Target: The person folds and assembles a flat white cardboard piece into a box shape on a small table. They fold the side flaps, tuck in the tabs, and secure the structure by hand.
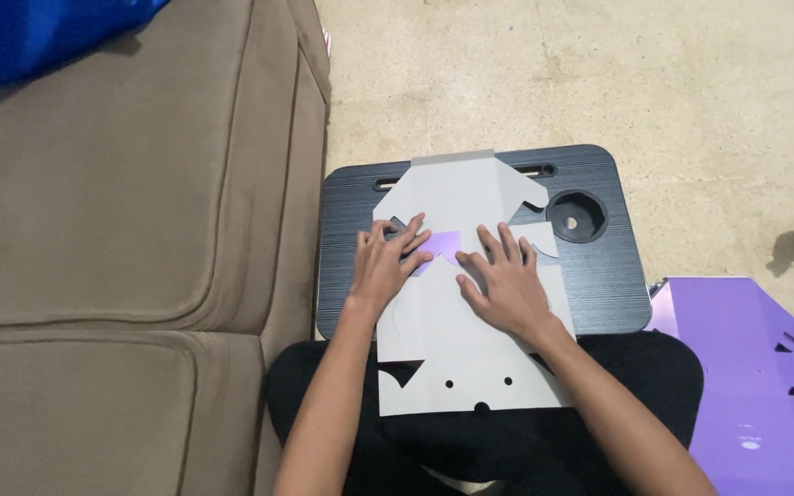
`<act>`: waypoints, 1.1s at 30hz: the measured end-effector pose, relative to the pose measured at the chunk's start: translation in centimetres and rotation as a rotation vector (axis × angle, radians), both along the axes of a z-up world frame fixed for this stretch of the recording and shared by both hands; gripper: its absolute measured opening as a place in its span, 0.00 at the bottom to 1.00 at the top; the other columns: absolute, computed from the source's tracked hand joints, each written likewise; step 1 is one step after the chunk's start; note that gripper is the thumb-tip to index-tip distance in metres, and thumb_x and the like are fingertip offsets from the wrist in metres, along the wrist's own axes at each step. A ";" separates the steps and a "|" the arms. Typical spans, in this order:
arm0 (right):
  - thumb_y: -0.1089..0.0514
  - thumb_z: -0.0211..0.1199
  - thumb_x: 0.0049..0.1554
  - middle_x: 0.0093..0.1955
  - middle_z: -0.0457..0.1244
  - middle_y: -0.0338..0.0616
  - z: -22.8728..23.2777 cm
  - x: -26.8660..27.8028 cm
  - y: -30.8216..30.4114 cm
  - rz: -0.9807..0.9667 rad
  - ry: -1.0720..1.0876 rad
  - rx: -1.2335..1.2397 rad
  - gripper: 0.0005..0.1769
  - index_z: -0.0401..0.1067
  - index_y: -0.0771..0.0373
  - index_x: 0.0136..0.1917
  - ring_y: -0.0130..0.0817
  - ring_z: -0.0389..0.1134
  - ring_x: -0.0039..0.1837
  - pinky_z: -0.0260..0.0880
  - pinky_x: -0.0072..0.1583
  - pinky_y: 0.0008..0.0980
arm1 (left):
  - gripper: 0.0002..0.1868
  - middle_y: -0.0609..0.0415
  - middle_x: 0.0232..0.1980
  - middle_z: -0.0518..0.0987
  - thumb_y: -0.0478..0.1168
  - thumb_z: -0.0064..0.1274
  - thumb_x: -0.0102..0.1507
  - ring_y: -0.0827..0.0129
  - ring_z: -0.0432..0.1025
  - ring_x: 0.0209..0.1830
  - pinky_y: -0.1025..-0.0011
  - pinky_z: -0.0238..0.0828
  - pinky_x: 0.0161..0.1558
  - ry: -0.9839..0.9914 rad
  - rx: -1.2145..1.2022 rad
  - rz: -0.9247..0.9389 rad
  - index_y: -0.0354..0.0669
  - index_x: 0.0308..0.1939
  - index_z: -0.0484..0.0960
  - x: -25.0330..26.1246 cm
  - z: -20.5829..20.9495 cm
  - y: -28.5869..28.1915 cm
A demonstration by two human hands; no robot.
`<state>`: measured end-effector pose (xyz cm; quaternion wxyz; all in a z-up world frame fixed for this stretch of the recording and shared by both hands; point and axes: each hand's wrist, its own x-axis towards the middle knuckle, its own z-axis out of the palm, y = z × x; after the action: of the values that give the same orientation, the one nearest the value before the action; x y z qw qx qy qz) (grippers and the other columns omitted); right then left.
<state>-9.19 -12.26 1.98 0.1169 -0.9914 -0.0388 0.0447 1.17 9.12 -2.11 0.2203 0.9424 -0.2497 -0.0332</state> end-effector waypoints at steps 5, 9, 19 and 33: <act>0.31 0.38 0.63 0.80 0.51 0.49 -0.4 0.0 -0.1 0.002 -0.004 0.022 0.27 0.67 0.38 0.67 0.56 0.42 0.84 0.43 0.76 0.65 | 0.43 0.72 0.61 0.80 0.67 0.56 0.58 0.64 0.61 0.69 0.59 0.56 0.64 0.093 0.032 -0.043 0.67 0.75 0.64 -0.8 2.9 0.2; 0.32 0.38 0.64 0.80 0.50 0.51 -0.3 0.0 -0.1 0.013 -0.005 0.009 0.27 0.67 0.39 0.67 0.57 0.41 0.84 0.42 0.76 0.65 | 0.47 0.71 0.59 0.82 0.66 0.62 0.54 0.62 0.61 0.68 0.60 0.57 0.63 0.107 0.006 -0.064 0.67 0.75 0.64 -0.8 3.6 0.2; 0.31 0.35 0.65 0.82 0.47 0.51 -0.6 0.1 -0.2 0.032 0.042 -0.032 0.28 0.63 0.39 0.69 0.57 0.38 0.85 0.39 0.77 0.65 | 0.30 0.68 0.48 0.86 0.63 0.44 0.68 0.67 0.65 0.63 0.64 0.60 0.61 0.006 -0.001 -0.010 0.65 0.74 0.67 0.1 0.5 0.0; 0.31 0.35 0.64 0.81 0.48 0.50 -0.4 0.1 0.0 0.022 0.045 -0.025 0.29 0.64 0.40 0.69 0.57 0.38 0.85 0.39 0.77 0.64 | 0.34 0.75 0.60 0.81 0.61 0.56 0.63 0.67 0.61 0.66 0.62 0.56 0.63 0.123 -0.038 -0.002 0.70 0.73 0.68 -0.5 2.4 0.1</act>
<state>-9.05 -12.29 1.54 0.1049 -0.9910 -0.0466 0.0687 0.68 9.17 0.32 0.2529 0.9339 -0.2373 -0.0867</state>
